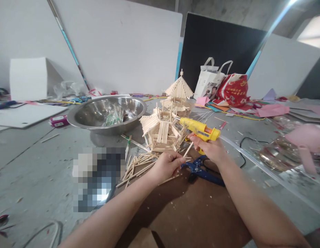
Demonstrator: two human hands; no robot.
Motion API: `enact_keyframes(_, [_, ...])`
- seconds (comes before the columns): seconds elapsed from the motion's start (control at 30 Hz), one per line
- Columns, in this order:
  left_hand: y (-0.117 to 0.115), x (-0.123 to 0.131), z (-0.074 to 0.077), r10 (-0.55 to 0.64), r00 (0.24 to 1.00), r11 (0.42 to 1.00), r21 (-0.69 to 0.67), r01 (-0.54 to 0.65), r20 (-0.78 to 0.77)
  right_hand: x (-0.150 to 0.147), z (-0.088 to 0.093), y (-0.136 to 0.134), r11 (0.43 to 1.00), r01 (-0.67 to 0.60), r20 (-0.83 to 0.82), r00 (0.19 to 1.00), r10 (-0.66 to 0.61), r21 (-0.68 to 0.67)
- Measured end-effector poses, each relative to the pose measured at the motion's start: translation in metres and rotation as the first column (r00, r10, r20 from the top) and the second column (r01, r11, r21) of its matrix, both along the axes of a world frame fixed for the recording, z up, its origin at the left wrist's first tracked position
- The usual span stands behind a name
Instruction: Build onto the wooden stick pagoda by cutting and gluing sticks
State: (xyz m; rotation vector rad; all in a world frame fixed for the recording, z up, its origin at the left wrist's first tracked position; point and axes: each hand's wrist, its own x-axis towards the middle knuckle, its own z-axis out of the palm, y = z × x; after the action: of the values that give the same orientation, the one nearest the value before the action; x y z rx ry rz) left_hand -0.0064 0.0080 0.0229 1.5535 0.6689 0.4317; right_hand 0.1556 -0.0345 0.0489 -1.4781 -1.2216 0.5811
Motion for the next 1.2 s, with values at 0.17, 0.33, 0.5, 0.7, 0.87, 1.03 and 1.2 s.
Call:
enact_keyframes(0.17, [0.008,0.002,-0.013,0.234,0.967,0.967,0.08,-0.242,0.098,0.011,-0.005,0.002,0.994,0.048,0.217,0.976,-0.026,-0.096])
enact_keyframes(0.33, [0.013,0.002,-0.016,0.356,0.928,0.934,-0.046,-0.353,0.106,0.016,-0.01,0.006,0.968,0.136,0.4,0.916,-0.042,-0.209])
enact_keyframes(0.5, [0.021,0.0,-0.016,0.388,0.916,0.915,-0.161,-0.371,0.097,0.008,0.002,0.009,0.975,0.155,0.505,0.861,-0.054,-0.16])
enact_keyframes(0.7, [0.029,0.0,-0.019,0.412,0.901,0.904,-0.184,-0.385,0.135,0.003,0.015,0.012,0.982,0.145,0.601,0.798,-0.042,-0.123])
enact_keyframes(0.87, [0.03,0.002,-0.019,0.423,0.886,0.886,-0.292,-0.36,0.189,0.002,0.013,0.014,0.983,0.159,0.621,0.781,-0.069,-0.089])
enact_keyframes(1.03, [0.034,0.002,-0.021,0.437,0.872,0.859,-0.39,-0.331,0.221,0.001,0.011,0.017,0.98,0.175,0.607,0.79,-0.084,-0.092])
enact_keyframes(1.2, [0.036,0.001,-0.021,0.429,0.879,0.86,-0.392,-0.328,0.206,-0.002,0.013,0.019,0.985,0.159,0.571,0.816,-0.095,-0.063])
